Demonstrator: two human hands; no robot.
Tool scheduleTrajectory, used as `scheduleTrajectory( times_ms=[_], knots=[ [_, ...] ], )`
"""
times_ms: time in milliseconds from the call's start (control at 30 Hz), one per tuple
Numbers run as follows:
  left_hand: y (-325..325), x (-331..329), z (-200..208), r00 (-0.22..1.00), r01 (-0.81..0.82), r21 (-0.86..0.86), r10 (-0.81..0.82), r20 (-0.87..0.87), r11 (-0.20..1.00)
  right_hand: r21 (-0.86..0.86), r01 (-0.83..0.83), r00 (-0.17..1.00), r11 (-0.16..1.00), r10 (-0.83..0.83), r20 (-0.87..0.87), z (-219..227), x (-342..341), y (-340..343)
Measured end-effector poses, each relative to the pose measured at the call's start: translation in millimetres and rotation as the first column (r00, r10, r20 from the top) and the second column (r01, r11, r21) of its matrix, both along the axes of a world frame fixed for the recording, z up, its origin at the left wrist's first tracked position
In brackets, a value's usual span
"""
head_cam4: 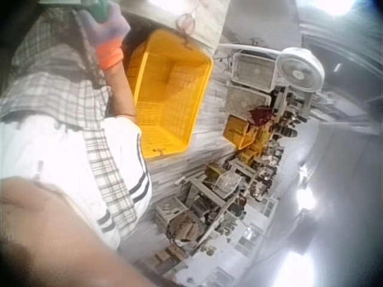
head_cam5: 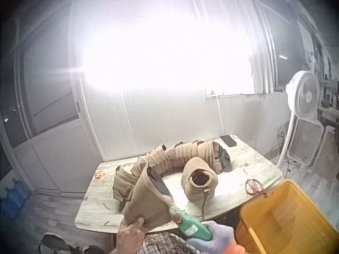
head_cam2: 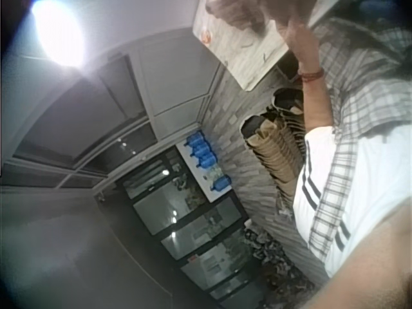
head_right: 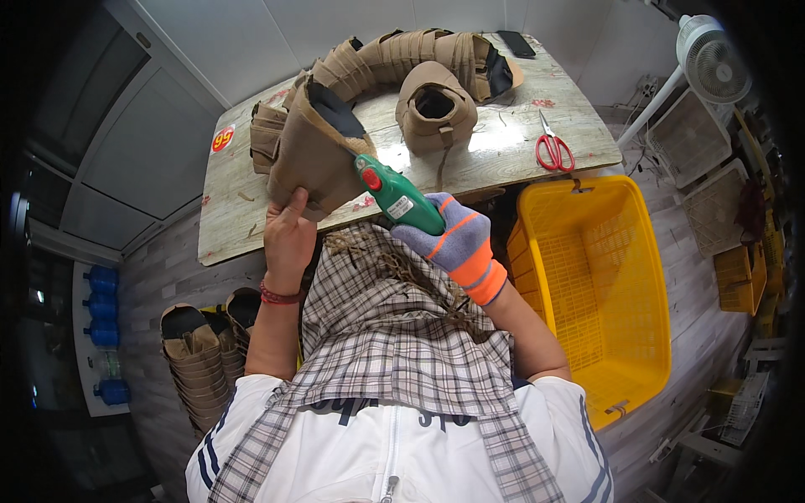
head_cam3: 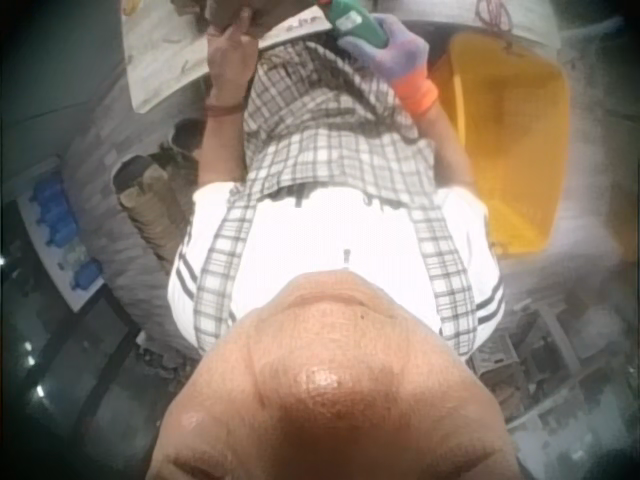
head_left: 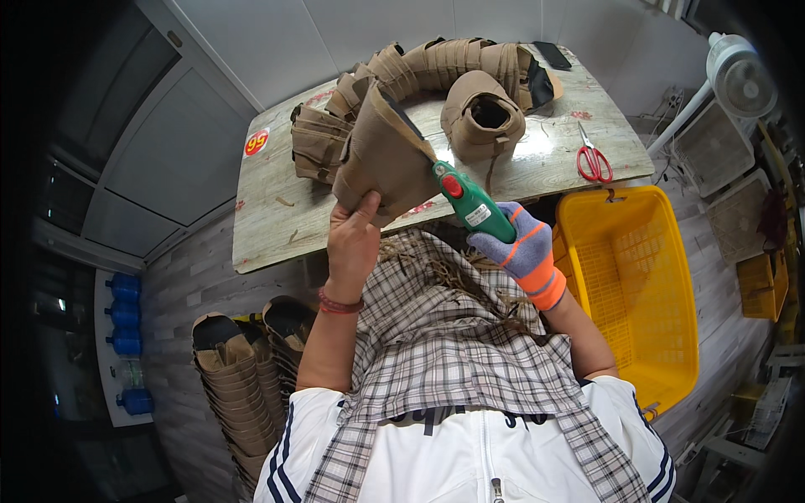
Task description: The person uses a rotary cutting tool to trim the edges of multiple brown shoe uppers on a work table. After trimming, the person uses scissors to cut the interior lining of one shoe upper. Trimmed pieces fall onto the table and into a yellow bin.
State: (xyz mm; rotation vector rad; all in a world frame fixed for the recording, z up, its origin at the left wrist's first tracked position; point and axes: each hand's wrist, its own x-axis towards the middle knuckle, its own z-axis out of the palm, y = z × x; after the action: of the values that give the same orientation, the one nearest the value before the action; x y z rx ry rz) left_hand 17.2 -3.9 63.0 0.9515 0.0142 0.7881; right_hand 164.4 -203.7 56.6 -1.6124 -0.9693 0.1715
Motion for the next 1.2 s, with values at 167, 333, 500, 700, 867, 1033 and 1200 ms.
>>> scheduleTrajectory(
  times_ms=[167,333,500,700,867,1033,1200],
  knots=[
    [-5,5,-18,0.956,-0.162,0.387,0.241,-0.165,0.908,-0.013,0.028,0.996,1.000,-0.029,-0.079,1,5,3],
    [-7,9,-22,0.842,-0.193,0.847,0.527,-0.117,0.496,0.006,0.053,0.990,0.999,-0.051,-0.131,3,9,4],
    [-7,9,-21,0.798,-0.123,0.992,0.596,0.088,0.019,-0.010,0.020,0.942,1.000,-0.022,-0.336,16,9,0],
    [-1,-5,-27,0.804,0.098,0.988,0.594,-0.006,-0.122,0.018,-0.031,0.882,0.999,0.036,-0.469,29,10,-4],
    [4,-23,-38,0.799,0.225,0.934,0.601,-0.015,-0.276,0.064,-0.044,0.851,0.997,0.071,-0.520,31,16,1],
    [31,-77,-28,0.664,-0.047,0.996,0.742,0.086,-0.073,0.106,0.025,0.831,0.994,0.038,-0.556,25,25,-9],
    [145,-130,-16,0.160,0.146,0.960,0.964,0.213,-0.237,0.061,0.098,0.826,0.993,-0.047,-0.562,2,27,-23]
  ],
)
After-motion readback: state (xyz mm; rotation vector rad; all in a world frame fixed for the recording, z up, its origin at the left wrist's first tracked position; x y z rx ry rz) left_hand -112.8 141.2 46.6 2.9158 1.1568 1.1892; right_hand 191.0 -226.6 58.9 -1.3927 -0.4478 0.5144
